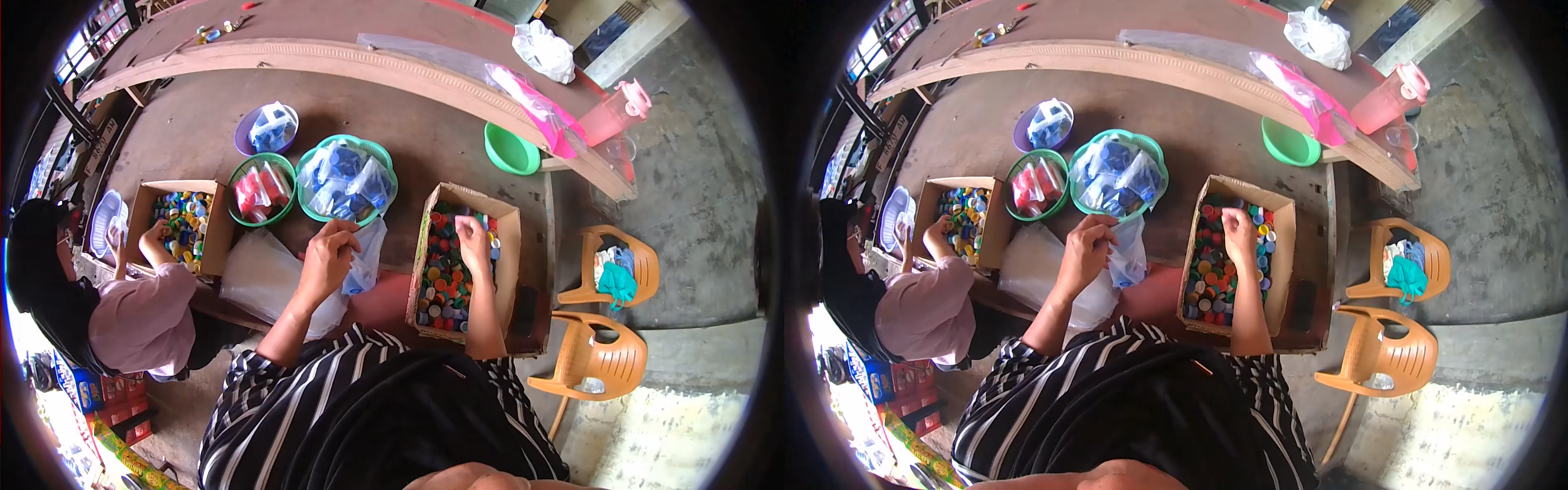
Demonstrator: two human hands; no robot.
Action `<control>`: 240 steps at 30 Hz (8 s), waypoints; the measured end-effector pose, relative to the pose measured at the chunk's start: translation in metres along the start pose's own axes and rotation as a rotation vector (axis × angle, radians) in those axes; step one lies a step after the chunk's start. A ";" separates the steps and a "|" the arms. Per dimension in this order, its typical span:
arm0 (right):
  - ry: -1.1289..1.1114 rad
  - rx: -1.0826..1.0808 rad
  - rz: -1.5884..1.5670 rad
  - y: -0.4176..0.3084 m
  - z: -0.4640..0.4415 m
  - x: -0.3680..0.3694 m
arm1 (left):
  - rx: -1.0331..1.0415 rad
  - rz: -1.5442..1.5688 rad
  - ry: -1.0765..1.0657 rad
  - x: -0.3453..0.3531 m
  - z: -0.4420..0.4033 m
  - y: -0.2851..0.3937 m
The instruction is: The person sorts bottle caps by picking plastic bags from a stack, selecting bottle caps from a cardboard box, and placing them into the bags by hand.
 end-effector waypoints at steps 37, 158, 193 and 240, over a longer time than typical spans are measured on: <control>0.169 -0.210 -0.129 -0.162 0.118 -0.032 | 0.027 0.084 -0.168 0.029 0.020 0.026; -0.271 -0.481 0.390 0.046 0.061 -0.022 | -0.116 -0.038 0.268 0.115 0.109 0.035; -0.320 -0.354 0.166 0.021 0.068 -0.002 | -0.184 0.091 0.355 0.018 0.072 -0.020; -0.337 -0.548 -0.539 -0.264 0.055 -0.105 | 0.321 0.335 -0.248 0.072 0.008 0.125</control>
Point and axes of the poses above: each hand's wrist, its own z-axis away from the middle knuckle, its own x-axis out of the palm, y = z × x, the point moved 8 cm from there along -z, towards the middle knuckle
